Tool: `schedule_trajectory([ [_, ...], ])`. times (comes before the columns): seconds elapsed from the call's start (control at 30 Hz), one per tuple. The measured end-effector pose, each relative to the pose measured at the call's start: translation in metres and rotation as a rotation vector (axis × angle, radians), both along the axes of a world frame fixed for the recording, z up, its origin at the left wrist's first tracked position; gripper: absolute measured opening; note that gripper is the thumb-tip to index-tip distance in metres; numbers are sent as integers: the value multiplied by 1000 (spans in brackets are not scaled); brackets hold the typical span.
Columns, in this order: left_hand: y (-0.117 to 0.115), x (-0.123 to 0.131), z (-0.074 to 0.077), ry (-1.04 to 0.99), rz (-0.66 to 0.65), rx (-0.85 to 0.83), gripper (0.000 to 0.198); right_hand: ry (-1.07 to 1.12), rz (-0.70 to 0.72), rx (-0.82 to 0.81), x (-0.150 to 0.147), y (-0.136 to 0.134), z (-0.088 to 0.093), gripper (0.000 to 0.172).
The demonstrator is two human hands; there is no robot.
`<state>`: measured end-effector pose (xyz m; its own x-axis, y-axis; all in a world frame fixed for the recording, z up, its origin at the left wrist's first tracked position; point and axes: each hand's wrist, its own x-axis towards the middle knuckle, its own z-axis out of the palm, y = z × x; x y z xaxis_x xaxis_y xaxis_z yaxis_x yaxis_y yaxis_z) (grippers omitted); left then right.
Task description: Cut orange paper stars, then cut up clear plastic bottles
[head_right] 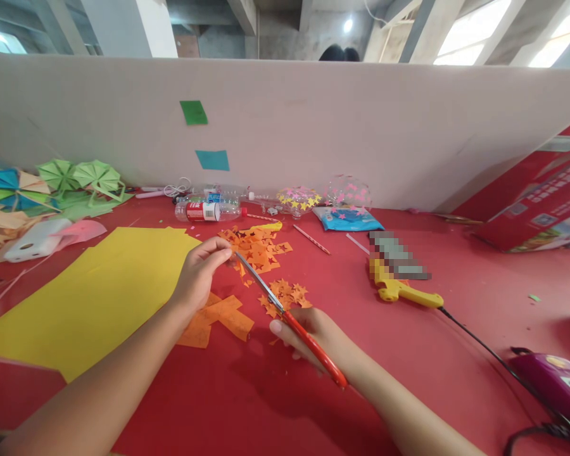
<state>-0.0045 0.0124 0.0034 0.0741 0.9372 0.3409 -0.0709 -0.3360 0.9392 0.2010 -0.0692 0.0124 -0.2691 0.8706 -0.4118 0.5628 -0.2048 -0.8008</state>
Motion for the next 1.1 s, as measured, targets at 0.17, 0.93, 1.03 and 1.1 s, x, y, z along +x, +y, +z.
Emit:
schedule_trajectory([
  [0.17, 1, -2, 1, -7, -34, -7, 11, -7, -32, -25, 0, 1, -1, 51],
  [0.93, 2, -2, 2, -30, -84, -22, 9, 19, -30, -45, 5, 2, -8, 52],
  [1.03, 2, -2, 2, -29, -85, -29, 9, 20, -8, -32, 5, 2, -7, 50],
  [1.1, 3, -2, 2, -27, -79, -43, 9, 26, -6, -27, 6, 2, -7, 48],
])
